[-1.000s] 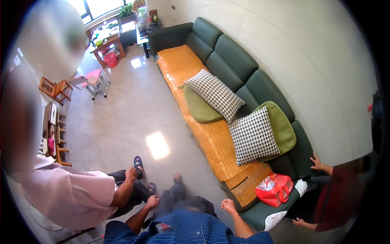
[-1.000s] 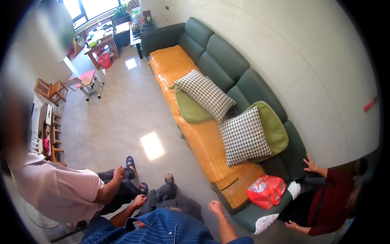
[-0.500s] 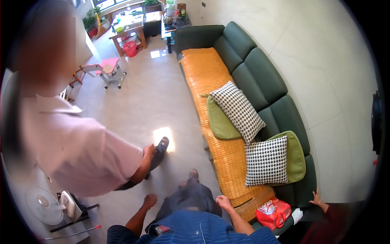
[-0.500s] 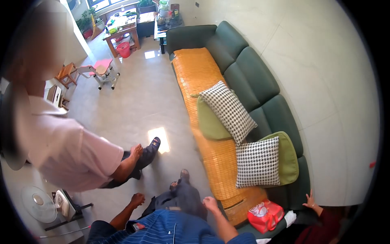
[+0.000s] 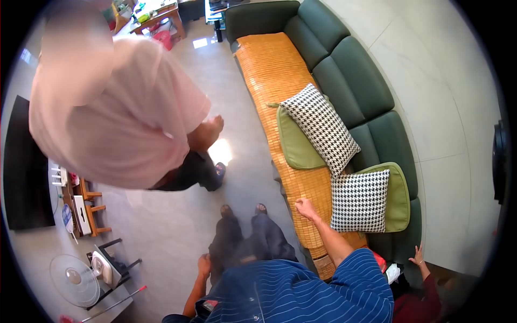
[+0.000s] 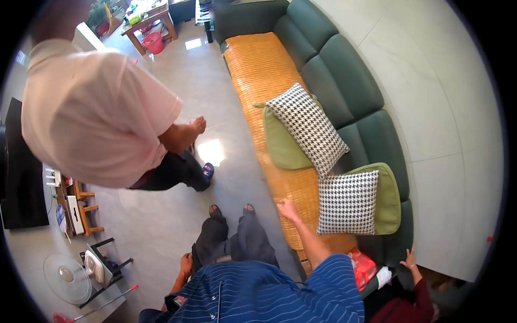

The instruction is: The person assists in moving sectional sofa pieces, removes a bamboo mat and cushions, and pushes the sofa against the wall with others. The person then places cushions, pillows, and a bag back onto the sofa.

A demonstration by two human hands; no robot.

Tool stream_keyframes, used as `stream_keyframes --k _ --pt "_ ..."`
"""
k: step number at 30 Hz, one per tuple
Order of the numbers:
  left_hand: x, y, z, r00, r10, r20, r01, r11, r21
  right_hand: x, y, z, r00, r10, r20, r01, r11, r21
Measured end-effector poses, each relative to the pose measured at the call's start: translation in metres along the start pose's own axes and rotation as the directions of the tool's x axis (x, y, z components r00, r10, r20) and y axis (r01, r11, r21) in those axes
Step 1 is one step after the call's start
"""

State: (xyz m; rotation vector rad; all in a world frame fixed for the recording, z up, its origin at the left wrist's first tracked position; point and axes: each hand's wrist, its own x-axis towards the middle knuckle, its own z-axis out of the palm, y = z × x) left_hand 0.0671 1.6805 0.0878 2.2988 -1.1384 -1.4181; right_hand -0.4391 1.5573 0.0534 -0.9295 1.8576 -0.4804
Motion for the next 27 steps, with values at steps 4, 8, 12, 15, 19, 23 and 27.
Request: stream_keyframes --k 4,8,12,15,19,23,27 --pt "0.018 -0.001 -0.021 0.988 -0.134 0.072 0.137 0.99 -0.041 0.024 -0.004 0.027 0.988 -0.092 0.122 0.093 0.996 -0.005" --pt "0.042 0.028 -0.054 0.998 -0.026 0.05 0.026 1.0 -0.006 0.024 0.02 0.078 0.99 -0.082 0.115 0.089 0.994 -0.063" --pt "0.073 0.05 -0.089 0.992 -0.076 0.1 0.083 0.995 -0.064 -0.004 0.008 0.12 0.989 0.041 0.143 -0.019 0.989 -0.147" --pt "0.116 0.034 -0.117 0.973 -0.148 0.177 0.188 0.954 -0.235 -0.032 -0.047 0.14 0.964 0.132 0.23 -0.11 0.989 -0.103" --pt "0.16 0.038 -0.155 0.969 -0.108 0.223 0.177 0.931 -0.32 -0.036 -0.068 0.174 0.972 -0.065 0.225 0.117 0.967 -0.226" --pt "0.195 0.055 -0.196 0.972 -0.125 0.198 0.186 0.925 -0.331 -0.014 -0.086 0.203 0.906 -0.317 0.281 0.373 0.911 -0.175" --pt "0.228 0.068 -0.218 0.967 -0.148 0.209 0.213 0.917 -0.336 0.006 -0.156 0.208 0.948 -0.082 0.307 0.206 0.894 -0.397"
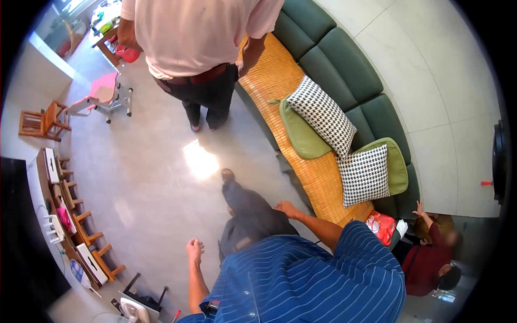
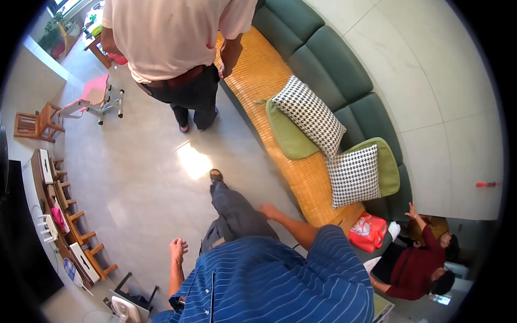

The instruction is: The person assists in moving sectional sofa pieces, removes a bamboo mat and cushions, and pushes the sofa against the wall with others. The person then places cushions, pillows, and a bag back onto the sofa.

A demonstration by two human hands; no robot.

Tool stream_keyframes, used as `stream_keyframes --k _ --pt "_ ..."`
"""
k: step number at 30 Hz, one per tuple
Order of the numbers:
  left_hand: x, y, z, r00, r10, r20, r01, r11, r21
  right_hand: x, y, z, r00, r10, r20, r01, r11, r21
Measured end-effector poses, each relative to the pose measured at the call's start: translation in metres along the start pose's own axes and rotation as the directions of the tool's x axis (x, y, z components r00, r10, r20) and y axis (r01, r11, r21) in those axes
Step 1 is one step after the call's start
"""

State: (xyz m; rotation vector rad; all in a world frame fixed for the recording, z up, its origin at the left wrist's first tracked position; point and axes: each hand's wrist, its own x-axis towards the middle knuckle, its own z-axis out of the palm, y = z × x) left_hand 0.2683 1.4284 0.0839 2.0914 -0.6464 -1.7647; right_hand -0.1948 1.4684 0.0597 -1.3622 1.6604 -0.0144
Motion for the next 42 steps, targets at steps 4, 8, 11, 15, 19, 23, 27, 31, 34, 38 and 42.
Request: stream_keyframes --k 4,8,11,15,19,23,27,31,34,38,42 --pt "0.025 0.022 -0.012 1.0 -0.009 0.016 0.009 1.0 -0.028 0.039 -0.037 -0.02 0.993 0.012 -0.118 -0.001 0.996 0.094" --pt "0.025 0.058 -0.023 0.998 -0.07 0.009 0.07 0.996 -0.058 0.107 -0.055 -0.037 0.97 0.218 0.107 -0.222 0.975 0.023" --pt "0.027 0.085 -0.028 0.993 -0.108 -0.047 0.103 0.991 -0.091 0.174 -0.066 -0.053 0.973 0.101 0.207 -0.136 0.977 0.164" --pt "0.048 0.112 -0.038 0.985 -0.117 -0.128 0.095 0.981 -0.168 0.265 -0.121 -0.092 0.992 0.0 0.123 -0.017 0.991 0.132" --pt "0.069 0.142 -0.047 0.969 -0.06 -0.241 0.033 0.992 -0.118 0.324 -0.187 -0.141 0.999 -0.005 0.034 -0.007 0.946 0.325" --pt "0.095 0.151 -0.062 0.929 0.02 -0.369 0.006 0.998 0.068 0.361 -0.236 -0.177 0.995 -0.082 0.057 0.06 0.947 0.316" --pt "0.111 0.209 -0.094 0.942 0.053 -0.332 -0.017 0.994 0.109 0.362 -0.275 -0.193 0.986 0.109 0.129 -0.141 0.952 0.272" --pt "0.162 0.243 -0.141 0.961 0.005 -0.278 -0.034 0.994 -0.102 0.339 -0.303 -0.188 0.966 0.212 0.148 -0.234 0.96 0.154" --pt "0.189 0.293 -0.186 0.983 -0.04 -0.179 0.0 0.976 -0.216 0.347 -0.362 -0.167 0.95 0.244 0.193 -0.272 0.954 0.13" --pt "0.192 0.318 -0.213 0.966 -0.007 -0.257 -0.059 0.967 -0.247 0.355 -0.397 -0.149 0.997 -0.066 0.027 0.061 0.983 0.174" --pt "0.227 0.314 -0.232 0.968 -0.031 -0.25 0.006 0.995 -0.1 0.386 -0.433 -0.18 0.993 0.028 0.118 -0.046 0.988 0.15"
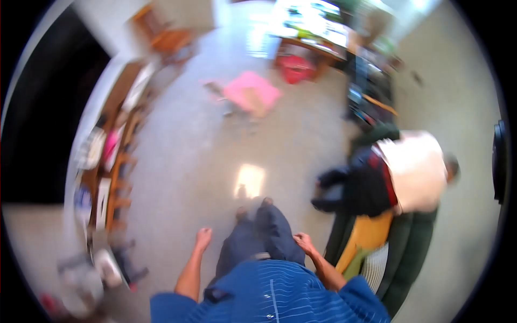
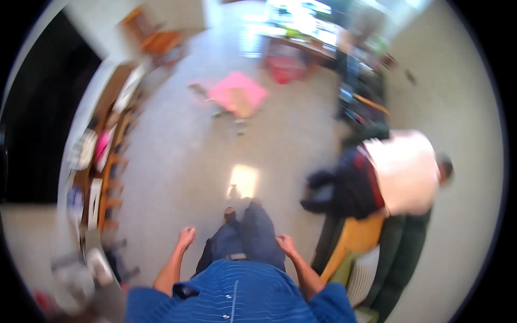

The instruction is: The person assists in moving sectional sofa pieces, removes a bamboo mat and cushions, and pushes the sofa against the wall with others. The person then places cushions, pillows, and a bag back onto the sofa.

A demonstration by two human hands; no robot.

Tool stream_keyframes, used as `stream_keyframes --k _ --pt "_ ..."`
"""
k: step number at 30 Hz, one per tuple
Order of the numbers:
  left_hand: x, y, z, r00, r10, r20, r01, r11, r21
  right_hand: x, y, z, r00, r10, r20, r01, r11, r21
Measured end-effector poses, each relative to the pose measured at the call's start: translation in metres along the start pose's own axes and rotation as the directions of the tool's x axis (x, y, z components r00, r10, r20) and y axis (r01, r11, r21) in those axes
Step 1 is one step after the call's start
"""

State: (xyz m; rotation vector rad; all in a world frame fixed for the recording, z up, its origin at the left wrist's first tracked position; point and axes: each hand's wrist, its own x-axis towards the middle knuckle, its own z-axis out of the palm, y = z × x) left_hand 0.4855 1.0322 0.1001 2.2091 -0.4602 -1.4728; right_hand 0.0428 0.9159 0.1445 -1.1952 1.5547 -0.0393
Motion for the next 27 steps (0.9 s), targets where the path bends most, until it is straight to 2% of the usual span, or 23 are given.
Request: stream_keyframes --k 1,2,4,6,7,9,10,11,12,13,14,16,17,18,19,20,21,22,23,24,26,27 --pt "0.02 -0.029 0.006 0.991 0.126 -0.046 -0.116 0.977 0.178 0.0 -0.017 -0.006 0.999 0.032 0.02 -0.034 0.997 0.075" --pt "-0.002 0.007 0.001 0.998 0.029 -0.059 -0.015 0.972 0.233 0.002 -0.03 -0.014 0.996 0.069 0.047 -0.075 0.988 0.138" --pt "0.007 0.004 0.009 0.99 0.042 -0.137 -0.025 0.992 0.127 0.023 -0.041 -0.023 0.988 0.111 0.105 -0.128 0.977 0.171" --pt "-0.008 0.045 0.008 0.983 0.005 -0.184 0.005 0.999 0.053 0.04 -0.05 -0.031 0.993 -0.011 0.116 0.005 0.999 0.053" --pt "-0.009 0.051 0.012 0.98 0.015 -0.198 0.002 0.997 0.082 0.052 -0.046 -0.035 0.989 -0.074 0.131 0.065 0.995 0.07" --pt "-0.016 0.063 0.012 0.977 0.054 -0.208 -0.02 0.987 0.159 0.067 -0.054 -0.041 0.98 -0.1 0.169 0.098 0.995 0.016" --pt "-0.013 0.071 0.018 0.967 0.084 -0.24 -0.056 0.991 0.122 0.08 -0.061 -0.046 0.976 -0.105 0.191 0.109 0.994 -0.011" --pt "-0.014 0.076 0.026 0.956 0.103 -0.274 -0.083 0.993 0.081 0.09 -0.078 -0.052 0.973 -0.043 0.226 0.074 0.989 -0.128" --pt "-0.016 0.081 0.034 0.944 0.111 -0.31 -0.105 0.994 0.037 0.112 -0.079 -0.06 0.952 0.034 0.303 -0.033 0.999 -0.009" --pt "-0.023 0.1 0.032 0.975 0.03 -0.219 -0.019 0.999 0.049 0.125 -0.089 -0.068 0.952 0.064 0.3 -0.087 0.994 0.063" --pt "-0.025 0.107 0.034 0.958 0.007 -0.286 0.004 0.999 0.038 0.137 -0.102 -0.074 0.951 0.1 0.294 -0.147 0.979 0.141" --pt "-0.018 0.128 0.044 0.936 0.008 -0.352 0.016 0.998 0.065 0.175 -0.116 -0.089 0.947 -0.024 0.319 -0.01 0.995 0.103" --pt "-0.004 0.124 0.049 0.939 0.101 -0.33 -0.049 0.986 0.161 0.195 -0.124 -0.104 0.941 -0.047 0.335 0.038 0.999 0.034" --pt "-0.004 0.14 0.053 0.926 0.081 -0.369 -0.073 0.997 0.037 0.201 -0.14 -0.111 0.97 -0.071 0.233 0.044 0.992 0.115" --pt "0.002 0.156 0.05 0.974 -0.005 -0.227 0.005 1.0 -0.003 0.219 -0.142 -0.122 0.979 -0.065 0.195 0.026 0.98 0.196" --pt "0.007 0.163 0.052 0.974 0.045 -0.222 -0.036 0.998 0.047 0.229 -0.153 -0.137 0.977 -0.056 0.208 0.021 0.985 0.169" --pt "0.009 0.18 0.055 0.981 -0.012 -0.192 0.01 1.0 -0.013 0.256 -0.133 -0.143 0.988 -0.088 0.129 0.083 0.996 0.043" --pt "0.019 0.191 0.054 0.993 -0.076 -0.087 0.079 0.996 0.031 0.267 -0.139 -0.157 0.977 -0.172 0.123 0.202 0.932 -0.301" --pt "0.035 0.186 0.064 0.99 0.062 -0.126 -0.055 0.996 0.065 0.281 -0.132 -0.166 0.956 -0.293 0.0 0.276 0.898 -0.342" --pt "0.056 0.174 0.067 0.988 0.083 -0.13 -0.071 0.993 0.098 0.285 -0.133 -0.166 0.965 -0.251 -0.07 0.234 0.952 -0.197" --pt "0.113 0.116 0.059 0.992 0.113 -0.057 -0.101 0.98 0.174 0.271 -0.166 -0.175 0.968 -0.23 -0.101 0.206 0.957 -0.204" --pt "0.134 0.105 0.05 0.984 0.179 0.024 -0.178 0.94 0.29 0.263 -0.172 -0.177 0.972 -0.194 -0.13 0.175 0.973 -0.149"
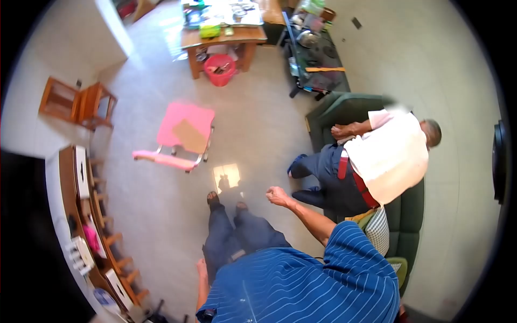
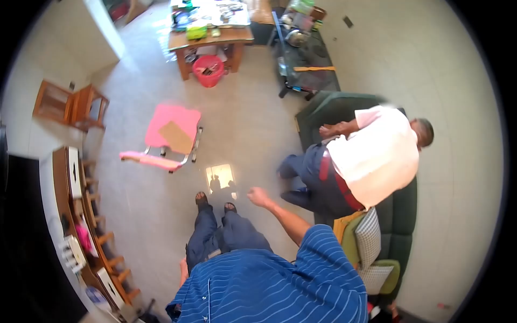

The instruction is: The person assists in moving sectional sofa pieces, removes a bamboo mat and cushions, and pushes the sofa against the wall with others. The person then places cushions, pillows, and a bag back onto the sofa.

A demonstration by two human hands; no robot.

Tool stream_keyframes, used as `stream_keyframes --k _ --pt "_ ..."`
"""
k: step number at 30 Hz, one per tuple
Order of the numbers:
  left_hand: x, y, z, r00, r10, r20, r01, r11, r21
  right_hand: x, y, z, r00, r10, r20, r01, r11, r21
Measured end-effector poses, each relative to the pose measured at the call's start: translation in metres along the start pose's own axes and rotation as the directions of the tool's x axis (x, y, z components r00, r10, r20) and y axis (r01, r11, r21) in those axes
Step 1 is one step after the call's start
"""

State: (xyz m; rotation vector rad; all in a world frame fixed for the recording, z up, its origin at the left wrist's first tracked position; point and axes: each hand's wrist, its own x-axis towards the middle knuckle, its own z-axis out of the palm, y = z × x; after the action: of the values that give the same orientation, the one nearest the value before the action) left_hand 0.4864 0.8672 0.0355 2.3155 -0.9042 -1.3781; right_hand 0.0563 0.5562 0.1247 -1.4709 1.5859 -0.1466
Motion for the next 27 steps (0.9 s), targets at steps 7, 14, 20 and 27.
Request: stream_keyframes --k 7,14,20,27 --pt "0.071 0.199 -0.068 0.939 -0.187 0.287 0.247 0.95 -0.189 -0.03 0.01 -0.001 0.965 0.261 -0.03 -0.236 0.912 0.335" --pt "0.152 0.331 -0.064 0.912 -0.123 0.392 0.136 0.991 -0.006 -0.059 0.043 0.001 0.842 0.539 0.005 -0.519 0.808 0.277" --pt "0.208 0.439 0.019 0.898 -0.105 0.428 0.051 0.99 0.135 -0.007 0.076 -0.045 0.8 0.594 -0.086 -0.465 0.703 0.538" --pt "0.24 0.619 0.096 0.833 0.33 0.443 -0.487 0.819 0.305 0.112 0.085 -0.117 0.757 0.647 -0.093 -0.312 0.482 0.819"
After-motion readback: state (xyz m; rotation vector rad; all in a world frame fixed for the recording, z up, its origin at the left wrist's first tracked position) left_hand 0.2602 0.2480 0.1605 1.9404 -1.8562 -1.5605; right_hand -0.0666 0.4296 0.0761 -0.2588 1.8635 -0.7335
